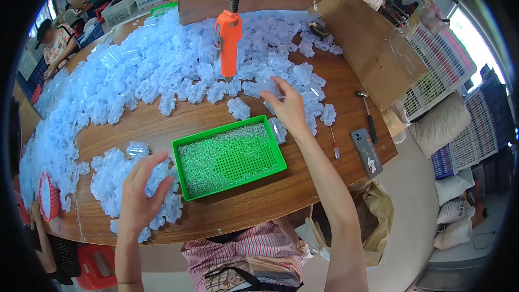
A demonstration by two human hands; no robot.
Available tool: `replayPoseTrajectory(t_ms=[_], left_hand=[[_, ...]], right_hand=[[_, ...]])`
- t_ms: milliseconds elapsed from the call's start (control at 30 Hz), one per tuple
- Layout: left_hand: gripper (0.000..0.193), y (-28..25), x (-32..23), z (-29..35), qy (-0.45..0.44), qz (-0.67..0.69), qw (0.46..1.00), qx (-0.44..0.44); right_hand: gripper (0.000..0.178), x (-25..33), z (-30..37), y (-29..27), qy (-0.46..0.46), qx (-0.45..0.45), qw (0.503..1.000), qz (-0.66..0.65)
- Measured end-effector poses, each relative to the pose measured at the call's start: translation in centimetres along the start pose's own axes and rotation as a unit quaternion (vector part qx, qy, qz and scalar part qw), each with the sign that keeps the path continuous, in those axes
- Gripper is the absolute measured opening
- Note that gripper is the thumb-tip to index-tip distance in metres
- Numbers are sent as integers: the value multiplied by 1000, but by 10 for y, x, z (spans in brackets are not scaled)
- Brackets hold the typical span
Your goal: The person picks up a plastic part and a screw, inserts the screw into the part, and drives it in with a power screwdriver, repeating the process for several parts.
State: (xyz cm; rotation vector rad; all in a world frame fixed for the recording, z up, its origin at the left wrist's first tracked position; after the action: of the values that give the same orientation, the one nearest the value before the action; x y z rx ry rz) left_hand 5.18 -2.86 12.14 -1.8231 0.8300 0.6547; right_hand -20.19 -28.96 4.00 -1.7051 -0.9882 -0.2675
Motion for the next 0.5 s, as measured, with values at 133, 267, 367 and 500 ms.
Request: replayPoseTrajectory(t_ms=[133, 267, 367, 500], left_hand=[[49, 24, -3, -16, 11, 51, 998, 45], [62, 47, -5, -29, 33, 164, 984, 62], [68, 55, -4, -28, -31, 312, 945, 90], [60, 66, 17, -13, -126, 485, 853, 147]], right_hand=[[35, 45, 50, -28, 103, 129, 941, -295], [38, 95, 91, -34, 169, 280, 870, -369], [40, 113, 109, -39, 166, 327, 869, -332], [34, 122, 114, -49, 175, 239, 897, -329]])
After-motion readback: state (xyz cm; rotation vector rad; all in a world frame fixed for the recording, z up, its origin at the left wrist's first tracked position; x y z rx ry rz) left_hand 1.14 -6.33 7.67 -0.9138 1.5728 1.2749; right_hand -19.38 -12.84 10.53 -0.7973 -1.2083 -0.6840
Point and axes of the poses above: each hand's wrist, its own z-axis away from the middle knuckle, its own y-axis out of the palm, x = y × z, the point moved 1 cm from there along -z, towards the middle knuckle, and after that the axes turned 13 degrees about z, right-handed, at the moved point
